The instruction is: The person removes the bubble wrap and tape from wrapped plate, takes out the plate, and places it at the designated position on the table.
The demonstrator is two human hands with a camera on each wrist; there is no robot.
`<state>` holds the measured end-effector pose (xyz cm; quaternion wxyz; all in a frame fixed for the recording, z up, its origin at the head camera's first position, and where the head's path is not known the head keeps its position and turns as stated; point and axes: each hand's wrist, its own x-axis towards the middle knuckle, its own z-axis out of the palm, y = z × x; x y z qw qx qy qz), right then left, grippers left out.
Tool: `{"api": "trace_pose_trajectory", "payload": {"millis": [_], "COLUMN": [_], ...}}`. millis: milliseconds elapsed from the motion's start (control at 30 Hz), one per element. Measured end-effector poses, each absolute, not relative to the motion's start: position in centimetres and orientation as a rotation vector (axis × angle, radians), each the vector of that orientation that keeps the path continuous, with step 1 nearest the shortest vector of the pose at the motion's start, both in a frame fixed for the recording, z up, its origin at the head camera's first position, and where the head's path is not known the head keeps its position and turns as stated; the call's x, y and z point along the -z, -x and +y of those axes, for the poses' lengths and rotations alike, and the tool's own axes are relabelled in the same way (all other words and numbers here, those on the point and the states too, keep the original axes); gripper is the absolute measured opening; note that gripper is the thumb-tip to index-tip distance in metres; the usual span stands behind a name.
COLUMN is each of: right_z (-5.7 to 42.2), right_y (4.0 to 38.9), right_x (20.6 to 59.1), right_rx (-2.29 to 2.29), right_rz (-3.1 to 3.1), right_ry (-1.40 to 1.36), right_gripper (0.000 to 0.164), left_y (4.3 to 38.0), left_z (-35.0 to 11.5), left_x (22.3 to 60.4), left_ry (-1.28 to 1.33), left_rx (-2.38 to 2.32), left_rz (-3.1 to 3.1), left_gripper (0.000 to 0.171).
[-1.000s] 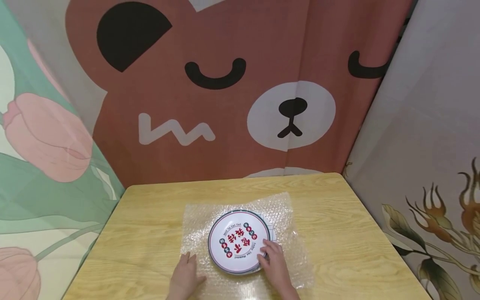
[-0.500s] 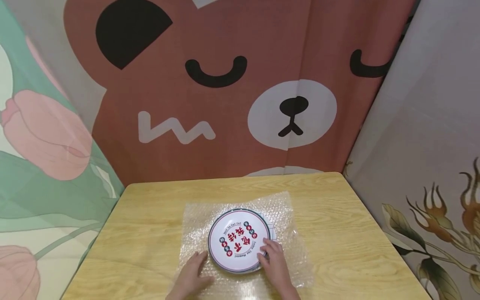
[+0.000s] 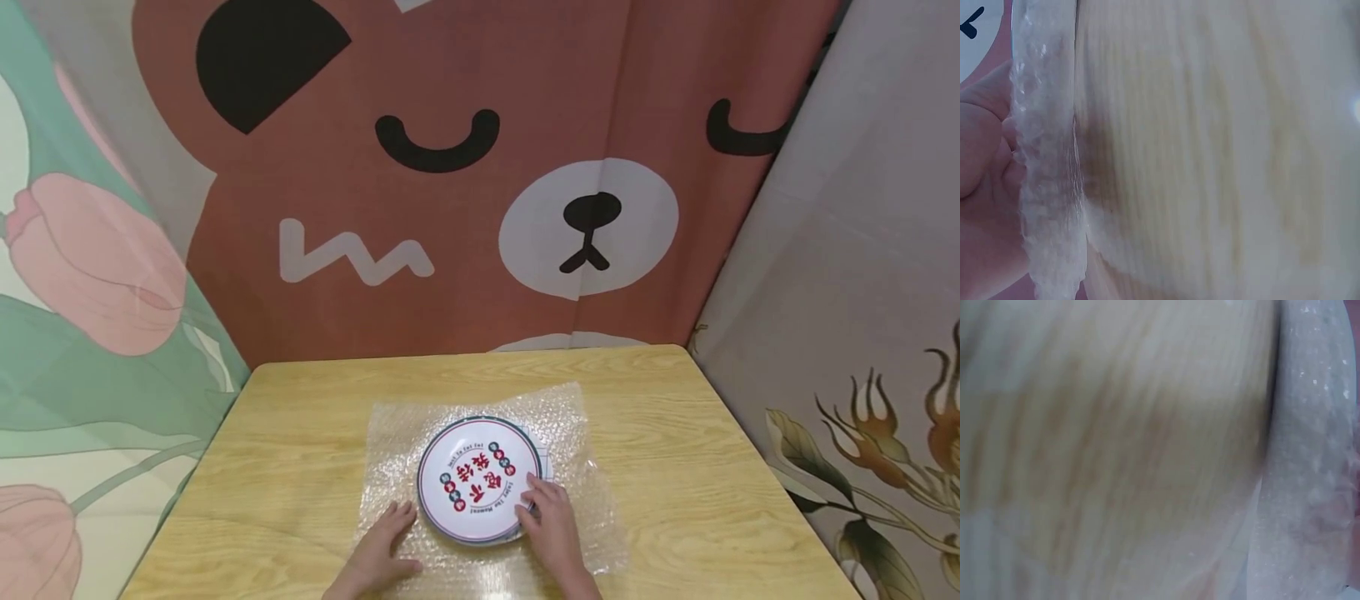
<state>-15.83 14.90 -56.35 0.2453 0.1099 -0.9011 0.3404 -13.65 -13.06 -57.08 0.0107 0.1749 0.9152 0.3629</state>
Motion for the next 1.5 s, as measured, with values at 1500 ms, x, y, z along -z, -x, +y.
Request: {"api": "trace_pose_trajectory", "payload": {"millis": [1500], "right_z": [15.5], "right_y": [18.1], "right_x": [54.4], "right_rx": [-1.839], "right_rz": [-2.601], "right_ry": [0.297], "right_gripper": [0.046], "left_y": [13.4], "left_z": [-12.7], "left_x": [57.2], "left_ry": [-0.511], "left_rx": [-1.060], "left_rz": [2.858], "left_gripper": [0.077]}}
